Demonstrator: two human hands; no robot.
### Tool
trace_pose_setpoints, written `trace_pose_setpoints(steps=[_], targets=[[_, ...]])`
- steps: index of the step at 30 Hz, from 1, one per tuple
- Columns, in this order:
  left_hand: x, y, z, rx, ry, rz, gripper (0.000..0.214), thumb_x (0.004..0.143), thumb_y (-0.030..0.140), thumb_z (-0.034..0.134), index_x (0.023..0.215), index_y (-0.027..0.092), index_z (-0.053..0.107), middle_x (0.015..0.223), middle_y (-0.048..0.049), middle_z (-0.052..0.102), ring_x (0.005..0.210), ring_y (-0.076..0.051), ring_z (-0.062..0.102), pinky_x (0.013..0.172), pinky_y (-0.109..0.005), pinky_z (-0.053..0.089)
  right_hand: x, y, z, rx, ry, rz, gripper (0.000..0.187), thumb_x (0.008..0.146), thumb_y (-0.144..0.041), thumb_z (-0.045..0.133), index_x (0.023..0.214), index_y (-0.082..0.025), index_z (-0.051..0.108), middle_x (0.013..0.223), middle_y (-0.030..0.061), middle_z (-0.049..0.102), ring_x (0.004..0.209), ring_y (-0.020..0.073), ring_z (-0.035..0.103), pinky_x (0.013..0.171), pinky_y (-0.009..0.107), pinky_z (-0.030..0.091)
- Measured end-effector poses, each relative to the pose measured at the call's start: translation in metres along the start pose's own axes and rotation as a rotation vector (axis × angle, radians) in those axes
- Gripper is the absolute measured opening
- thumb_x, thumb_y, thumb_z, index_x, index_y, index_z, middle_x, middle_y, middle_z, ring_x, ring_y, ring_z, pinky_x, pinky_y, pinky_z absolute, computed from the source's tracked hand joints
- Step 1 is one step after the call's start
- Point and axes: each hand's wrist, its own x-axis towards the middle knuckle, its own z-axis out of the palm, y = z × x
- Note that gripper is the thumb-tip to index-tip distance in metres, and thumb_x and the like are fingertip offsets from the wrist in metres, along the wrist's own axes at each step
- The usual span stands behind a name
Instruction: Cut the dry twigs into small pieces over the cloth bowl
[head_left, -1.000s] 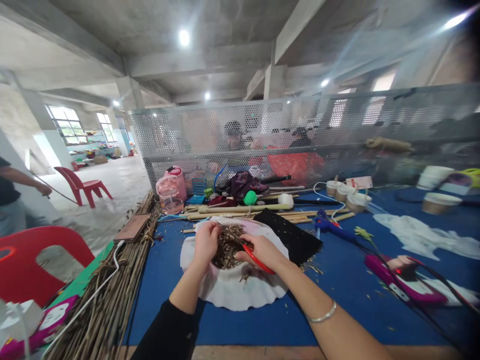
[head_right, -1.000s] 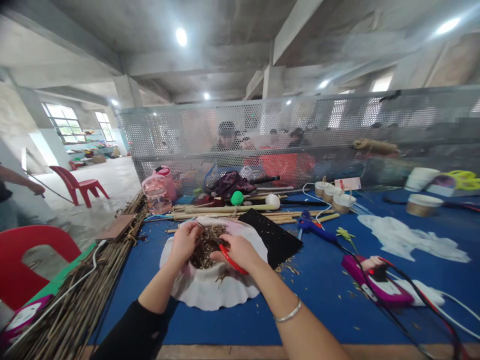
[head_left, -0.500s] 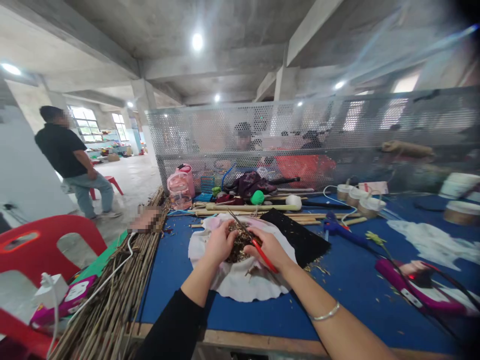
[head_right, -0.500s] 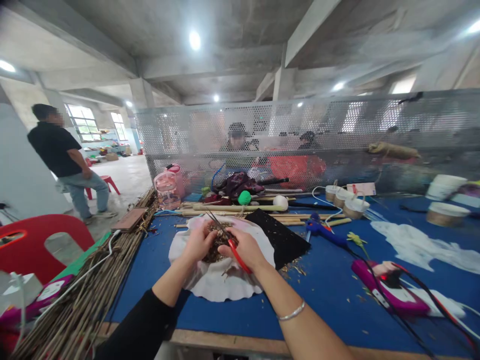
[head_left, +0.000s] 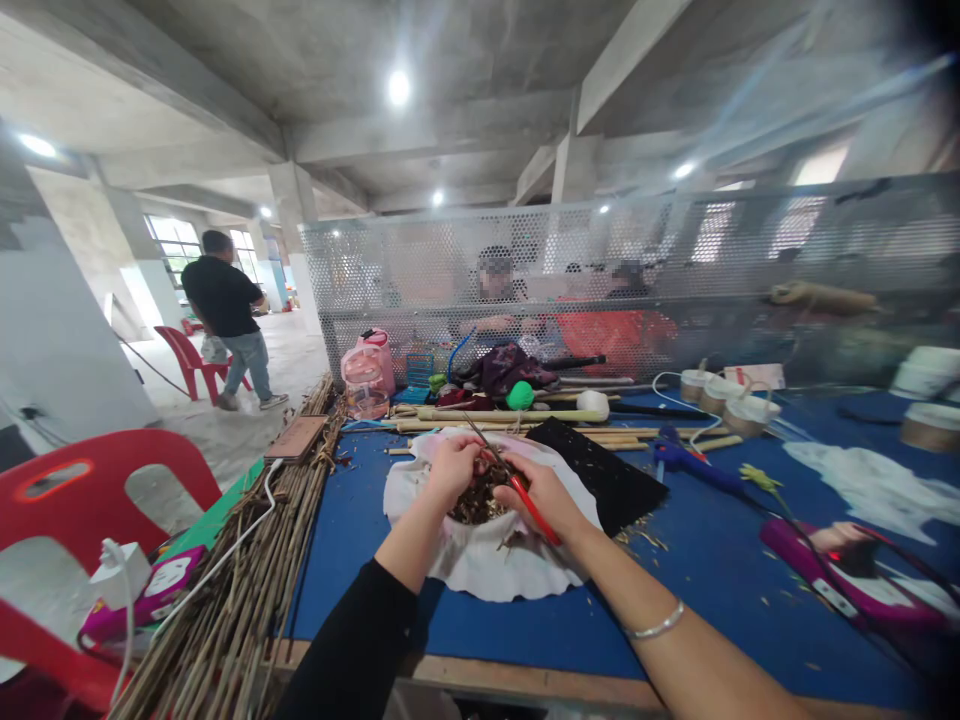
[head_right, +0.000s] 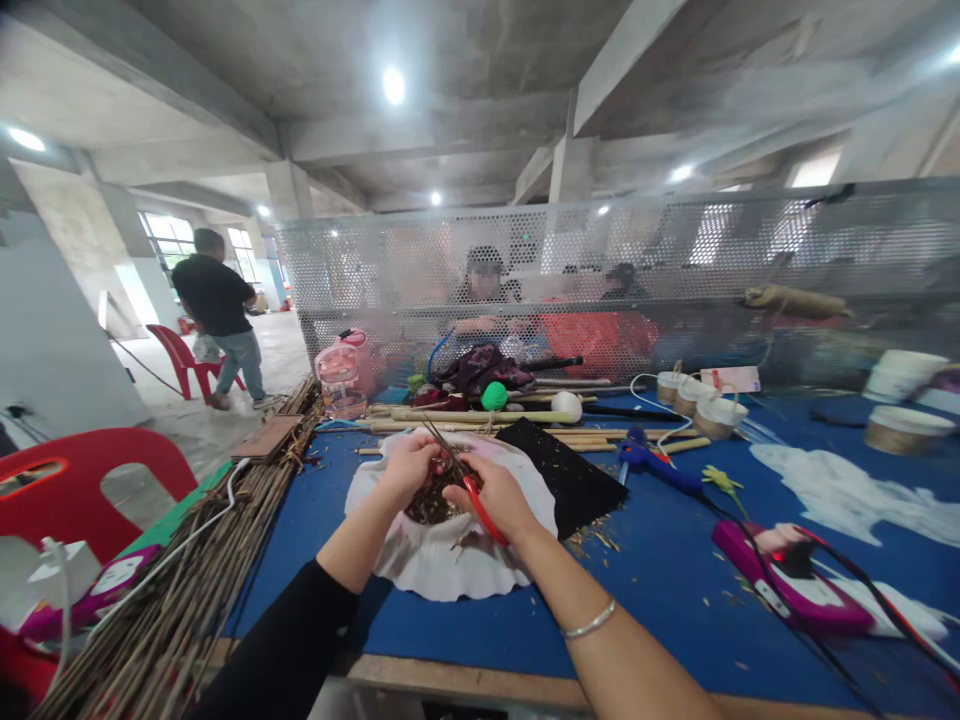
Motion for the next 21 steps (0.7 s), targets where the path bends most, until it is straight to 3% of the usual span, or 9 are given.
trace_pose_setpoints(steps=[5,9,16,21], targets=[[0.000,-0.006,0.006,-0.185,0.144,0.018,0.016,0.072,0.015,0.050,0.087,0.017,0.048,0.071,0.0011,0.061,0.050,-0.007,0.053,0.041,-0.016,0.033,0.000,0.000,0.001,-0.007,0.033,0.026,0.053,0.075,-0.049,0.058,0.112,-0.012,0.057,0.104,0.0139,0.065,0.092,0.0255,0.061,0.080,0.035,0.047],[-0.005,-0.014,0.001,-0.254,0.057,0.027,0.017,0.073,0.029,0.058,0.079,0.015,0.052,0.071,-0.0012,0.061,0.059,-0.009,0.057,0.048,-0.017,0.040,0.000,0.000,0.004,-0.011,0.035,0.027,0.049,0.076,-0.047,0.057,0.111,-0.013,0.058,0.099,0.0123,0.066,0.084,0.0235,0.062,0.074,0.033,0.048],[-0.005,-0.018,-0.004,-0.319,0.129,0.039,0.035,0.056,0.043,0.074,0.071,0.014,0.059,0.055,0.0049,0.050,0.044,-0.004,0.040,0.040,-0.015,0.026,0.000,0.003,0.007,-0.016,0.016,0.042,0.051,0.073,-0.046,0.060,0.113,-0.014,0.056,0.100,0.0113,0.066,0.082,0.0234,0.062,0.073,0.034,0.048],[-0.005,-0.019,-0.002,-0.339,0.114,0.073,0.036,0.056,0.043,0.074,0.072,0.013,0.062,0.057,0.0037,0.052,0.047,-0.004,0.041,0.041,-0.015,0.027,0.000,0.002,0.007,-0.020,-0.003,0.052,0.052,0.073,-0.047,0.060,0.112,-0.014,0.057,0.097,0.0111,0.066,0.081,0.0234,0.062,0.073,0.034,0.048]])
